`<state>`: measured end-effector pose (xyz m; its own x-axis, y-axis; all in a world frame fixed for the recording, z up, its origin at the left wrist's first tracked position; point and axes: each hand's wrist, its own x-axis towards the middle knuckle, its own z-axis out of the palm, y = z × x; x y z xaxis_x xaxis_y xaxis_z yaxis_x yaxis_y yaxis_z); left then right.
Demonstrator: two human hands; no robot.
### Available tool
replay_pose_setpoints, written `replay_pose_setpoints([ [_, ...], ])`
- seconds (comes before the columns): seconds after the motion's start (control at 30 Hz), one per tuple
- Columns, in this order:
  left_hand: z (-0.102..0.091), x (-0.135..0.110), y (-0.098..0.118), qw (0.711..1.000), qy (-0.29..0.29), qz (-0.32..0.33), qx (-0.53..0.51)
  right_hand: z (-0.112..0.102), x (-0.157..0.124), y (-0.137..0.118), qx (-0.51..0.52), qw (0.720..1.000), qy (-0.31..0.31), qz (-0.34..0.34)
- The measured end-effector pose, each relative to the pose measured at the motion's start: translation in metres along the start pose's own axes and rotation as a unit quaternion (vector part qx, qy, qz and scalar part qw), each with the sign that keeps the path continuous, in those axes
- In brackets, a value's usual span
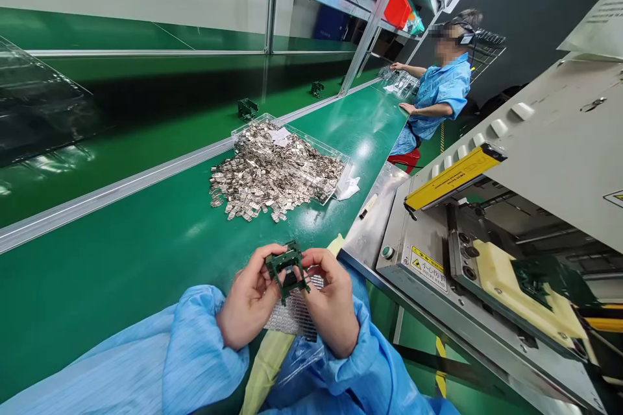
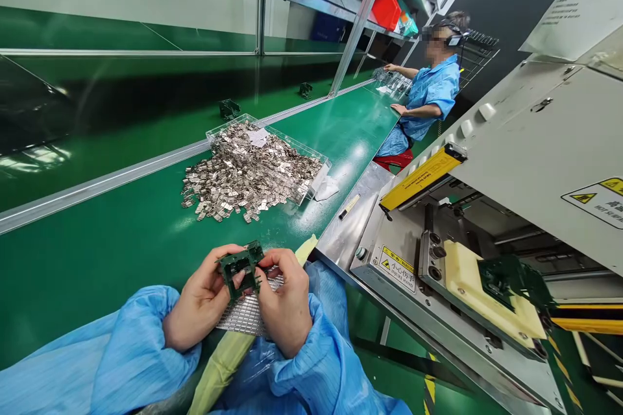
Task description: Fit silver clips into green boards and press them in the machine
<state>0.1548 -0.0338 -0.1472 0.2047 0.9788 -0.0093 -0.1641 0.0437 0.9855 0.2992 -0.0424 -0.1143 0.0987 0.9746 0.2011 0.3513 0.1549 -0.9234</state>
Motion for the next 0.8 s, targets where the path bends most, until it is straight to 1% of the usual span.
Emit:
replay_pose_setpoints([
  [0.1, 0.003, 0.000, 0.004, 1.000, -0.003, -0.006, -0.008, 0.004, 0.001, 0.000, 0.110, 0.991, -0.004, 0.075],
  [0.2, 0.006, 0.000, 0.008, 1.000, -0.004, 0.000, -0.010, 0.006, 0.003, -0.005, 0.220, 0.967, -0.006, 0.128],
  [0.33, 0.007, 0.001, 0.013, 1.000, -0.002, -0.008, -0.018, 0.007, 0.003, -0.008, 0.284, 0.943, -0.019, 0.174],
  [0.43, 0.009, 0.001, 0.017, 0.999, -0.007, -0.018, -0.044, 0.006, 0.001, -0.003, 0.306, 0.934, -0.021, 0.184],
  [0.57, 0.011, 0.000, 0.021, 0.997, -0.012, -0.030, -0.070, 0.006, -0.003, 0.000, 0.312, 0.933, -0.011, 0.177],
  [0.7, 0.011, -0.002, 0.023, 0.997, -0.009, -0.041, -0.062, 0.008, -0.005, 0.000, 0.342, 0.920, -0.016, 0.190],
  [0.8, 0.011, -0.002, 0.024, 0.998, -0.012, -0.045, -0.051, 0.009, -0.007, -0.001, 0.339, 0.923, -0.007, 0.182],
])
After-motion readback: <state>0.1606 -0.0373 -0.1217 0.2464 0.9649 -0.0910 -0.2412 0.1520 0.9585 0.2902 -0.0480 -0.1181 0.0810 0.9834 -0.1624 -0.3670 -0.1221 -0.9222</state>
